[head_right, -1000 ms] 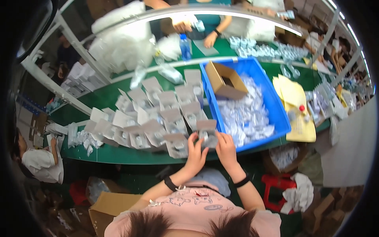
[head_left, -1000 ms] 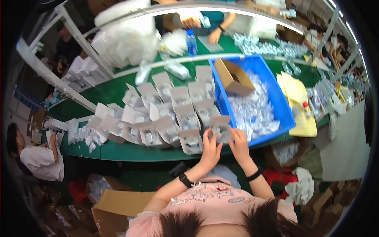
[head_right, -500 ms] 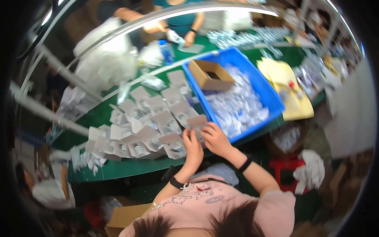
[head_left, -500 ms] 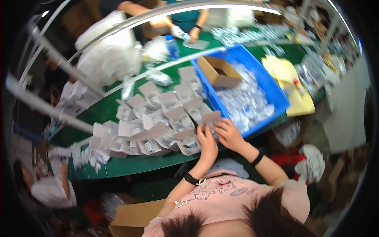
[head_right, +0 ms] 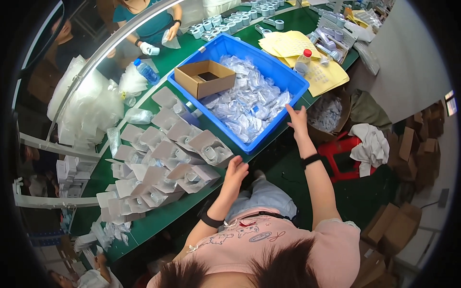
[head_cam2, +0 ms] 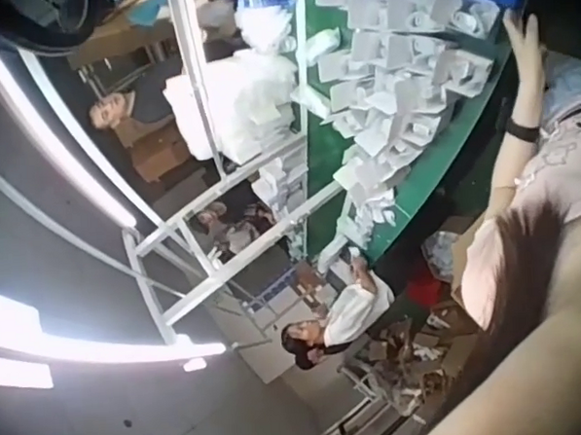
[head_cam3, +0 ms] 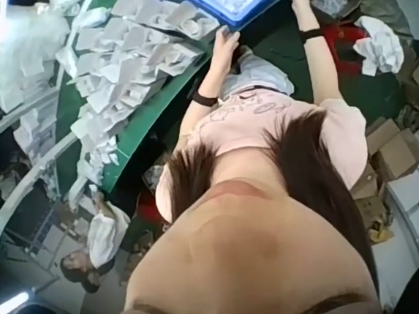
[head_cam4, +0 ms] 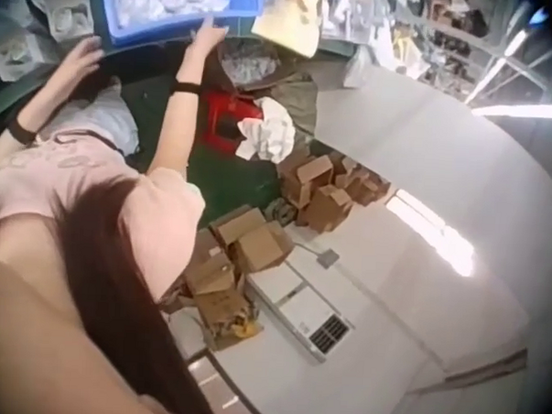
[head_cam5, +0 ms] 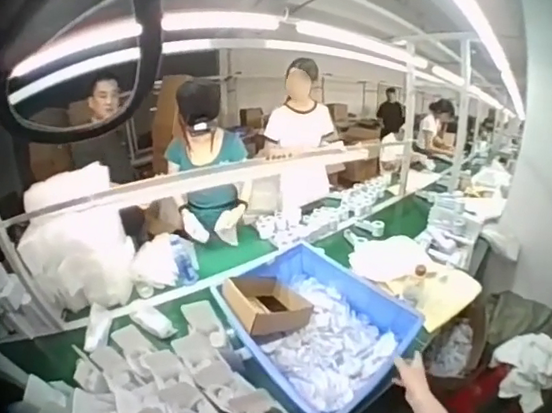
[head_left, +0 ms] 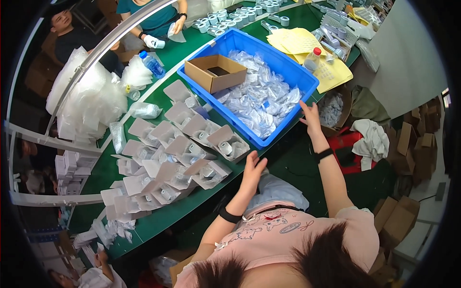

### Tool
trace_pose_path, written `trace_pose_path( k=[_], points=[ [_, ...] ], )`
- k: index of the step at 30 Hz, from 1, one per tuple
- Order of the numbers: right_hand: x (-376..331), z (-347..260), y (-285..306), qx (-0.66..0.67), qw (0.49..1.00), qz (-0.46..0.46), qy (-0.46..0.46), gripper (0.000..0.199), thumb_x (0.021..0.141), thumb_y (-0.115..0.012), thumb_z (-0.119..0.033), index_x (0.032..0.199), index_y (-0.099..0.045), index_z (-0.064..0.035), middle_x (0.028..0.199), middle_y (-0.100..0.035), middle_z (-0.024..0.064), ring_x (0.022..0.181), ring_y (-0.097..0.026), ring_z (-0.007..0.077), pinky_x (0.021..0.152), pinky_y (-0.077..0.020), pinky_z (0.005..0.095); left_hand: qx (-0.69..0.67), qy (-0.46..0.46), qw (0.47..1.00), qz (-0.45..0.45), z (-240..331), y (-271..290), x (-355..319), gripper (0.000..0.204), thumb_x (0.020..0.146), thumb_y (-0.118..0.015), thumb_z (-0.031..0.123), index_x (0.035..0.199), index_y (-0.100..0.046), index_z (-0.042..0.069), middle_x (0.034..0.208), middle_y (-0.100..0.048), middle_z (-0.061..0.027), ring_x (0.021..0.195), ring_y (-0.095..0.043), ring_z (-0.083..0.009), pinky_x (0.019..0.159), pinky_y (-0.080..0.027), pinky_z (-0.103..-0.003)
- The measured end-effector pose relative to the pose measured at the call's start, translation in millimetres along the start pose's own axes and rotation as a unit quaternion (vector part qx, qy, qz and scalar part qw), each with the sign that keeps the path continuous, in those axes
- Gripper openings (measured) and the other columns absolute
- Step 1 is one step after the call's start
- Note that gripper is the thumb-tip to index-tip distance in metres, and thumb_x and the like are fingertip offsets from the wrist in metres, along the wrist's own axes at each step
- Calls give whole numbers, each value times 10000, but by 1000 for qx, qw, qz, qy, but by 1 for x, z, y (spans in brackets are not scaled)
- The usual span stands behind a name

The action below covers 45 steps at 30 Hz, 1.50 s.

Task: The person moves a blue bin and a cardboard box, then takes a wrapped device from a large box and places it inside a white box. They fold the white box closed and set it on the green table.

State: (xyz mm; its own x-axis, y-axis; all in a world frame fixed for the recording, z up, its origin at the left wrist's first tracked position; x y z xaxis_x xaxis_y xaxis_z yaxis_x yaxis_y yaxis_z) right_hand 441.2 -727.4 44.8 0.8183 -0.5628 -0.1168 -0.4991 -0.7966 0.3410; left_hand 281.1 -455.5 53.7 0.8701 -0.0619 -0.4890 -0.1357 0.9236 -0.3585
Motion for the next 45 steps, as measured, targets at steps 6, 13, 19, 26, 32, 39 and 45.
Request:
trace_pose_path(
  k=[6,13,19,26,32,39,45],
  points=[
    [17,19,-54,239,943,-169,-158,593,746,-615,-140,1256,-318,-77,1073,-494,88,912,-538,210,664,-484,359,-144,3,986,80,-6,-8,29,567,852,-559,281,1296,-307,37,1293,-360,-98,1203,-326,-178,973,-282,-440],
    [12,13,-44,270,916,-245,-171,575,745,-582,-76,1247,-303,-96,1096,-479,102,907,-548,227,659,-502,394,-162,-80,977,112,-5,-17,44,581,851,-562,246,1316,-286,34,1281,-393,-67,1208,-329,-173,975,-290,-414],
    [-15,33,-24,309,880,-273,-236,571,738,-589,-34,1232,-312,-104,1140,-445,115,937,-538,261,673,-498,425,-127,-101,976,142,-20,-17,37,565,834,-577,168,1307,-297,36,1271,-403,-75,1156,-393,-193,951,-318,-320],
    [-30,32,-26,267,831,-381,-304,499,725,-534,-23,1197,-381,-77,1090,-491,121,951,-539,261,725,-495,439,-106,-78,971,198,-28,-15,37,511,784,-587,94,1239,-369,15,1188,-464,-85,1083,-453,-201,916,-346,-279],
    [-32,25,8,278,858,-337,-270,425,700,-515,-25,1119,-443,-24,1007,-533,114,874,-563,244,702,-500,439,-83,-74,967,228,-41,-29,17,485,743,-584,50,1189,-400,10,1095,-502,-81,992,-489,-207,843,-397,-290],
    [-31,37,55,255,871,-321,-271,360,669,-518,-22,1026,-490,18,895,-563,122,779,-585,251,641,-511,453,-162,3,977,137,-49,-43,-7,529,809,-553,340,1229,-391,62,1194,-449,-119,1030,-478,-268,856,-390,-391],
    [-17,32,96,204,898,-289,-262,373,647,-517,-44,1007,-483,49,881,-563,139,750,-592,274,636,-516,471,-67,136,988,22,-64,-32,-1,688,826,-385,611,1264,-373,80,1266,-407,-137,1069,-462,-301,864,-381,-477]
  ],
)
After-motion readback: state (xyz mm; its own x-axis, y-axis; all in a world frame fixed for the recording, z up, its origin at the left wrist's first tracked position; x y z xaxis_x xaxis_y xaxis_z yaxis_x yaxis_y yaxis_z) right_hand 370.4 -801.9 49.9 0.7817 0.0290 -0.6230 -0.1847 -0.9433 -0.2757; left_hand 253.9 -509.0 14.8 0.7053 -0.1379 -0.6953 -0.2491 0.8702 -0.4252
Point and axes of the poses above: each hand's wrist, its own x-axis towards the middle knuckle, its own y-axis out of the back of the hand, z = x × y, the point moved 9 cm from there along x, towards the middle knuckle
